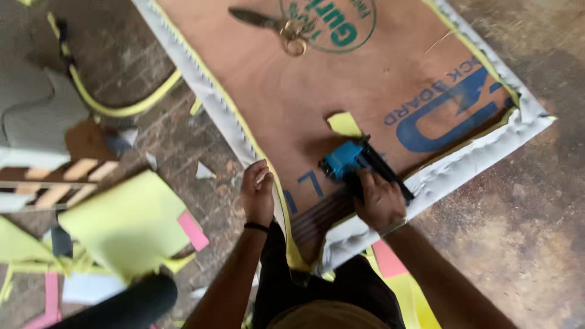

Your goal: The person staples a white fabric cover onto a rectangular wooden board using a pneumatic staple gun, then trims excess fabric and foam with scissors. The person flips the board to reveal a finished tufted fabric surface.

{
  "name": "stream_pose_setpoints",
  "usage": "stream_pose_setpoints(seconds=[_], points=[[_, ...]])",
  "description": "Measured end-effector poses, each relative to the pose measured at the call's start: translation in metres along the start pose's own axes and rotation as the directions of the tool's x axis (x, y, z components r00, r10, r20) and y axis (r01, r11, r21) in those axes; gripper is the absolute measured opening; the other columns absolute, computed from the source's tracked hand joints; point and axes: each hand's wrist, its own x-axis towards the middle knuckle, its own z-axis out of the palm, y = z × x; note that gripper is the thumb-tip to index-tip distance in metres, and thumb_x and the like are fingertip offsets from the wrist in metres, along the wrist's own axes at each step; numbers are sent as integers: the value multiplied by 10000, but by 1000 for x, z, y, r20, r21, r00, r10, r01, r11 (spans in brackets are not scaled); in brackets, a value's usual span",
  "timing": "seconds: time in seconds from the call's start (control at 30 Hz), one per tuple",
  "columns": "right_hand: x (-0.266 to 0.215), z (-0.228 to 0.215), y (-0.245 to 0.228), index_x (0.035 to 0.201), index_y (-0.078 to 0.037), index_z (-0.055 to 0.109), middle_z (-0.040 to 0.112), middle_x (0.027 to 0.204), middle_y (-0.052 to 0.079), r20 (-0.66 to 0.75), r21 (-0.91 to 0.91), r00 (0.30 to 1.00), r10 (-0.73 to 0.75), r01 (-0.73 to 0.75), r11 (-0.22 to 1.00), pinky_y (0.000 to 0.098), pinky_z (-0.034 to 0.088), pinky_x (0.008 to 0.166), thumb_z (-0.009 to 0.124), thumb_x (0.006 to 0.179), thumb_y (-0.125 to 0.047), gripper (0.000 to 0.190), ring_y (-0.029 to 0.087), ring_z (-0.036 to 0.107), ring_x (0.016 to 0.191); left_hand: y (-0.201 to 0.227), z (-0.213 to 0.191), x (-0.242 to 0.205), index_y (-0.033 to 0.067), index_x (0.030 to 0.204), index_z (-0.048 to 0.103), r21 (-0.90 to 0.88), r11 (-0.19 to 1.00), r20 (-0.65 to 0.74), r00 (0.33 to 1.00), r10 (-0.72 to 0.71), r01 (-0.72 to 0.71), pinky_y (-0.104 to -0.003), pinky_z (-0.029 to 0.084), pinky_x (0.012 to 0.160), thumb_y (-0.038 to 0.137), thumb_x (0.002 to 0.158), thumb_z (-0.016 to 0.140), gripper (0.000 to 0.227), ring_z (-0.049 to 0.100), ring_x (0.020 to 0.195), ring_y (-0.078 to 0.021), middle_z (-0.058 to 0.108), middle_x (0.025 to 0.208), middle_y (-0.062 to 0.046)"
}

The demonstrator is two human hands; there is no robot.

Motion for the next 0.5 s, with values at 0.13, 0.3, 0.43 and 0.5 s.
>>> stream_pose_setpoints(seconds=[0.13, 0.3, 0.43, 0.5], points=[[-7, -1, 42, 1313, -132, 624, 704, 1154, 157, 12, -24, 997, -73, 74, 997, 538, 519, 886, 772, 785, -177, 550, 402, 679, 1002, -47, -39, -92, -7, 1348, 582, -23, 999, -200, 979, -36, 32, -322, 548, 999, -10, 971, 586, 376, 673, 1169, -216, 662, 1298, -119], [47, -11, 73, 1288, -88, 639, 696, 1169, 185, -115, -87, 950, -289, 280, 956, 541, 539, 849, 809, 750, -154, 568, 421, 691, 999, -71, -41, -203, -45, 1476, 580, -615, 598, 139, 817, -560, 515, -298, 460, 795, -74, 792, 540, 685, 661, 1084, -231, 683, 1405, -158], [34, -10, 43, 1270, -113, 629, 681, 1218, 176, -273, -274, 859, -434, 363, 891, 471, 564, 862, 802, 774, -123, 525, 383, 701, 1039, -97, -4, -292, 81, 1458, 463, -569, 571, 199, 773, -602, 592, -397, 550, 1051, 37, 934, 590, 541, 644, 1202, -176, 621, 1372, -50], [10, 3, 18, 1248, -85, 632, 696, 1129, 137, -81, 91, 888, -452, 458, 884, 422, 569, 786, 782, 859, -164, 425, 298, 713, 944, -115, 24, -312, 46, 1447, 467, -639, 577, 158, 821, -549, 509, -444, 541, 1080, 91, 1016, 572, 445, 621, 1217, -192, 605, 1354, -63]])
